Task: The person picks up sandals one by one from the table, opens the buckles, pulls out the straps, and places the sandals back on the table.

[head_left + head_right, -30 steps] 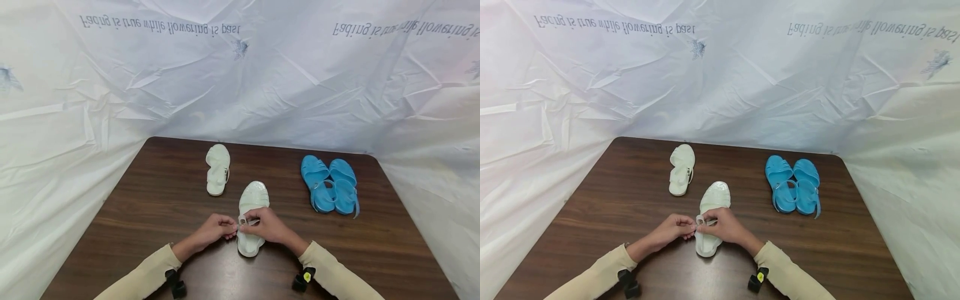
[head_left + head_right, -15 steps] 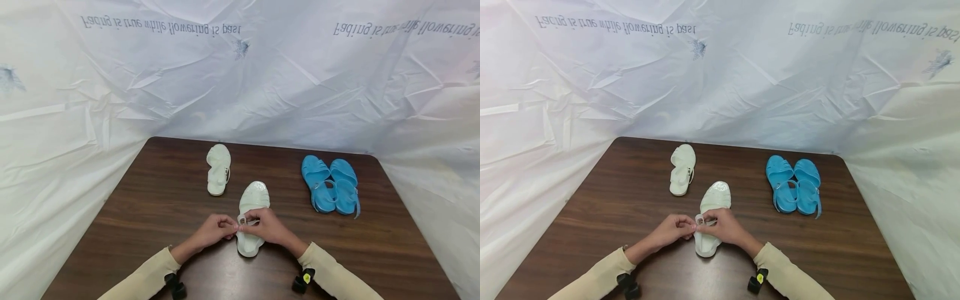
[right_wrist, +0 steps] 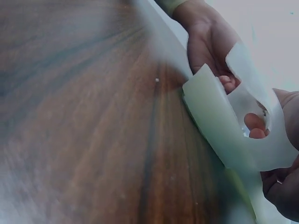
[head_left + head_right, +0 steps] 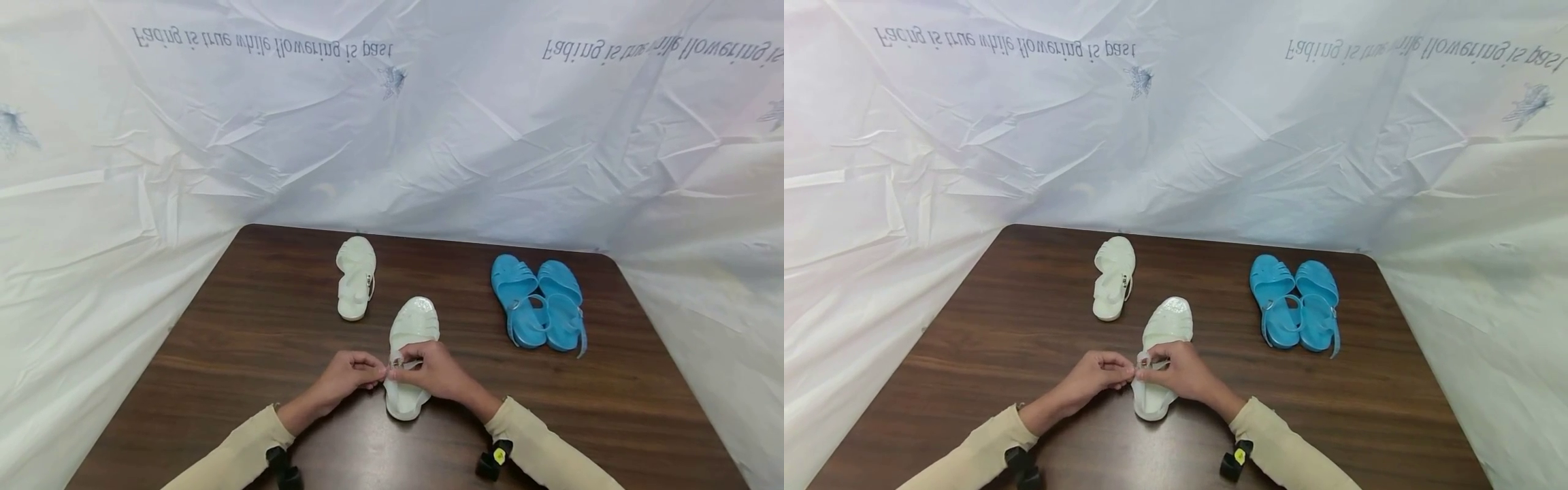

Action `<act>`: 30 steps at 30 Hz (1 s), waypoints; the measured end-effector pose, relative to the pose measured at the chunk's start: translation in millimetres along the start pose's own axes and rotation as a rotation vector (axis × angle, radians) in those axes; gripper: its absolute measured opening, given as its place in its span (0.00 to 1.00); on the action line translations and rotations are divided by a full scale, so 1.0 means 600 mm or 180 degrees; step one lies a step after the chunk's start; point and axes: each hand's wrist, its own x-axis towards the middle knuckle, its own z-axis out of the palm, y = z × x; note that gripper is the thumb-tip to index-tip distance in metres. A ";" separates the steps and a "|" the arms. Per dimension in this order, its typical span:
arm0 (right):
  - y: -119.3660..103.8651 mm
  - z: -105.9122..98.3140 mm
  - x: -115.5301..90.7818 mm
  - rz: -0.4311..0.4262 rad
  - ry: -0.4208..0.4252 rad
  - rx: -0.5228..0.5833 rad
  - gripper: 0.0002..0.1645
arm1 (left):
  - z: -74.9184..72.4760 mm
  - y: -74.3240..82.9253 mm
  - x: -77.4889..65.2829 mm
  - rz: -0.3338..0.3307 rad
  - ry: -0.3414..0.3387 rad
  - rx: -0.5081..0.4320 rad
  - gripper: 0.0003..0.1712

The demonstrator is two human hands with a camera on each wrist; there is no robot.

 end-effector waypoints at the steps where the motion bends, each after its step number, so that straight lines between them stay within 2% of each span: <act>1: 0.000 0.001 0.000 -0.0022 0.0009 -0.0030 0.09 | 0.000 0.000 0.000 -0.0015 0.0007 -0.0073 0.14; 4: -0.002 0.003 0.002 -0.0070 0.0015 -0.0085 0.08 | 0.001 -0.001 0.000 -0.0051 0.0005 -0.0226 0.14; 12: -0.005 0.006 0.004 -0.0109 0.0031 -0.0098 0.08 | 0.006 0.005 -0.012 -0.0126 0.0167 -0.0334 0.16; 17: -0.007 0.004 0.004 -0.0187 0.0080 -0.0156 0.10 | 0.013 0.009 -0.015 -0.0025 0.0275 -0.0258 0.17; 23: -0.004 0.001 0.002 -0.0083 0.0106 -0.0102 0.09 | 0.014 0.008 -0.009 0.0011 0.0305 -0.0127 0.18; 26: 0.001 -0.002 0.002 -0.0028 0.0052 0.0075 0.09 | 0.016 0.010 -0.005 0.0128 0.0324 0.0012 0.18; 30: 0.005 -0.009 0.003 0.0042 -0.0067 0.0258 0.13 | 0.023 0.010 0.001 0.0392 0.0326 0.0258 0.15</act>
